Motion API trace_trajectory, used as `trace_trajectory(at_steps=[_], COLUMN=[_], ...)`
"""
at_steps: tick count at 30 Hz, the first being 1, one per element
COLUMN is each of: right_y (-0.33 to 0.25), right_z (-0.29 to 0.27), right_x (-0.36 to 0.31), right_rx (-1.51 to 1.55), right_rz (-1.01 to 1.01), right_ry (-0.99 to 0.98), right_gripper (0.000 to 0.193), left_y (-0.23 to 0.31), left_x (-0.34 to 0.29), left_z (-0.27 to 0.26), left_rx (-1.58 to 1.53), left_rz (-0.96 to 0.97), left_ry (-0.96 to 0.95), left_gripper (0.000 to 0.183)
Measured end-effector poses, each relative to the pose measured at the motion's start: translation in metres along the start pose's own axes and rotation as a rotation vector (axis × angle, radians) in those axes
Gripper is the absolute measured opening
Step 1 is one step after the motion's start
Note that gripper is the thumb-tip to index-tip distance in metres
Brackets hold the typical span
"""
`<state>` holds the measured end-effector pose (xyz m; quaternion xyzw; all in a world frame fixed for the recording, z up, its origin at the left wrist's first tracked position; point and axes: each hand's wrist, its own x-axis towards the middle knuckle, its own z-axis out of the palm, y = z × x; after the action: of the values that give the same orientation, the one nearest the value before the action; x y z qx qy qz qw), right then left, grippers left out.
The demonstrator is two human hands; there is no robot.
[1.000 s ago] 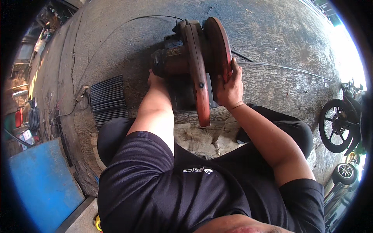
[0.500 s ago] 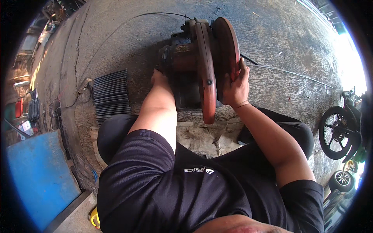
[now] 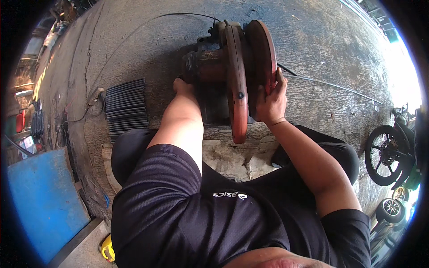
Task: Cutting metal rods using a power chop saw.
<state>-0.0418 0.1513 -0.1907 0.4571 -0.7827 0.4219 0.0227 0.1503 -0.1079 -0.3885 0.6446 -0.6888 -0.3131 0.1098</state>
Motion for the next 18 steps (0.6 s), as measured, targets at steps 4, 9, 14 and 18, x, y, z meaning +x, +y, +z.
trace_trajectory(at_steps=[4,9,14,18], right_y=[-0.001,0.0,0.0,0.001], right_z=[0.0,0.001,0.002,0.002], right_x=[0.0,0.0,0.0,0.001], right_rx=[-0.014,-0.019,-0.015,-0.006], right_rz=[-0.033,-0.017,-0.014,-0.033], right_ry=[0.016,0.017,0.022,0.035], right_gripper=[0.069,0.067,0.066,0.067], left_y=[-0.009,-0.023,-0.03,-0.029], left_x=[0.001,0.021,0.035,0.026], left_z=[0.008,0.031,0.044,0.045], left_rx=[0.104,0.315,0.532,0.182], left_rz=[0.035,0.08,0.053,-0.05], left_ry=[0.053,0.05,-0.078,0.068], left_gripper=[0.059,0.062,0.038,0.036])
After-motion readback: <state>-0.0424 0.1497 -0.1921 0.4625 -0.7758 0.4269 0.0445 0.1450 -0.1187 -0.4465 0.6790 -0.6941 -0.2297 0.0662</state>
